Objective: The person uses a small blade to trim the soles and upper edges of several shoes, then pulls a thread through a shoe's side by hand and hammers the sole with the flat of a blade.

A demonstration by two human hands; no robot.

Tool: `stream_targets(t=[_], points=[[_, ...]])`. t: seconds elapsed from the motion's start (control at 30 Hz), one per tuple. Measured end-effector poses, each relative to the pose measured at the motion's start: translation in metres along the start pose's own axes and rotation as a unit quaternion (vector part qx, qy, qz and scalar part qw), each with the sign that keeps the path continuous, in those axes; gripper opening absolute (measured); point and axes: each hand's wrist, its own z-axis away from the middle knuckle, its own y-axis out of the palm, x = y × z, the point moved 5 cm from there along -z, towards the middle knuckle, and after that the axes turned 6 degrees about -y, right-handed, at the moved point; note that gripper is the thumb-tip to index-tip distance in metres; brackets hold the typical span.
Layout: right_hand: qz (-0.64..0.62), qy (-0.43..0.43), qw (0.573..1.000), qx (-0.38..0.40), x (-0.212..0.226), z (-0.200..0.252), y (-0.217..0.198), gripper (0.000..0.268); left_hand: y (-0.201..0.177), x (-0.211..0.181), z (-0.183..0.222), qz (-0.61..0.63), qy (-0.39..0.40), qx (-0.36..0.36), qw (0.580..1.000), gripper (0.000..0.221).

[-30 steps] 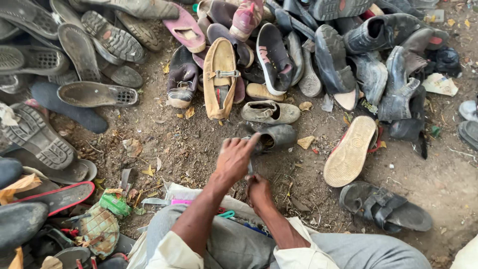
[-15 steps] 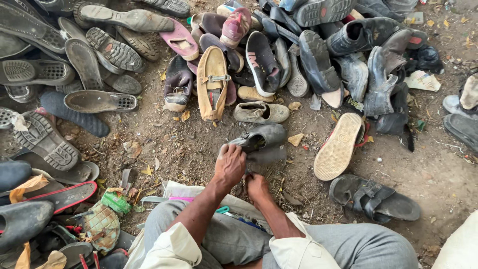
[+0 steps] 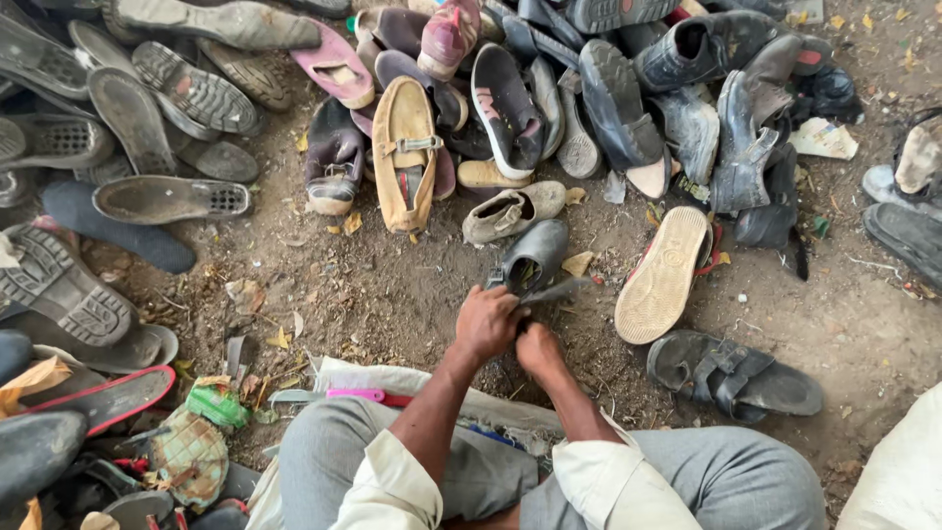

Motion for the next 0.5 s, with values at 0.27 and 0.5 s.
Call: stream_targets(t=[0.27, 0.5], points=[[-0.062, -0.026, 0.995, -0.071, 0.006, 0.067, 0.031, 0.019, 0.023, 0.039, -0.011, 0.068, -0.165, 0.033, 0.983, 0.028], [-0.243, 0.117, 0.962, 0.037, 0.022, 0.073, 0.017, 0.025, 0.014, 0.041, -0.008, 0.163, -0.137, 0.035, 0.976, 0.03]])
